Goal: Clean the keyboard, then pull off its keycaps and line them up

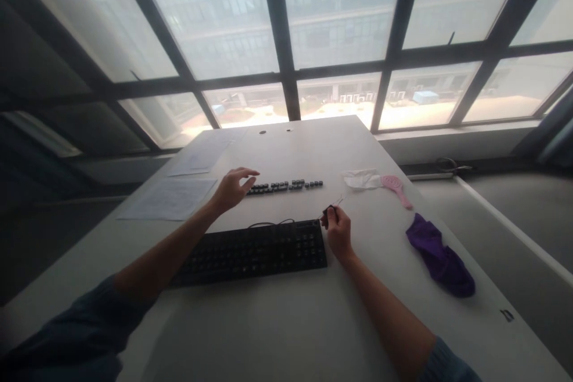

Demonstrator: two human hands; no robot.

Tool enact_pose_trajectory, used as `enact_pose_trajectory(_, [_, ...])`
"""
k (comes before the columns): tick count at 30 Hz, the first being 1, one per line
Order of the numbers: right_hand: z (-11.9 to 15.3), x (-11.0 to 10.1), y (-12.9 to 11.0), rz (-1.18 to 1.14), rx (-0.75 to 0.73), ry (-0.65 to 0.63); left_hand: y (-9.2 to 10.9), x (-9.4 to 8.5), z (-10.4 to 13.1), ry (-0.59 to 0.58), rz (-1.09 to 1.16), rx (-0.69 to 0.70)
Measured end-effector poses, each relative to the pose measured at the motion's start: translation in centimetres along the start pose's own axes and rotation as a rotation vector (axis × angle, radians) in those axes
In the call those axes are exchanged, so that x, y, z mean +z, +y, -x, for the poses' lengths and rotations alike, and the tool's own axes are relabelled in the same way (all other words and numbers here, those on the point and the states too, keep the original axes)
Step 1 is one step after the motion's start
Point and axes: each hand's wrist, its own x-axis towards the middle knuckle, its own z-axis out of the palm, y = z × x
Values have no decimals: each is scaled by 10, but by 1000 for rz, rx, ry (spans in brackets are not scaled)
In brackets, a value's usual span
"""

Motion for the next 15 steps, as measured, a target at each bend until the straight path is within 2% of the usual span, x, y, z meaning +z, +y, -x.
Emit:
enact_pose_trajectory(3, [1, -3, -1, 18, -10, 28, -41, -37, 53, 42, -24, -61])
enact_pose_trajectory(7, [7, -2, -14, 39, -56, 44, -87, -71, 130, -32, 10, -195])
enact_pose_trajectory(11, [29, 14, -30, 43, 2, 12, -116, -86, 194, -42, 5, -333])
enact_pose_trajectory(15, [53, 35, -34, 170, 75, -80, -129, -85, 230, -23, 66, -431])
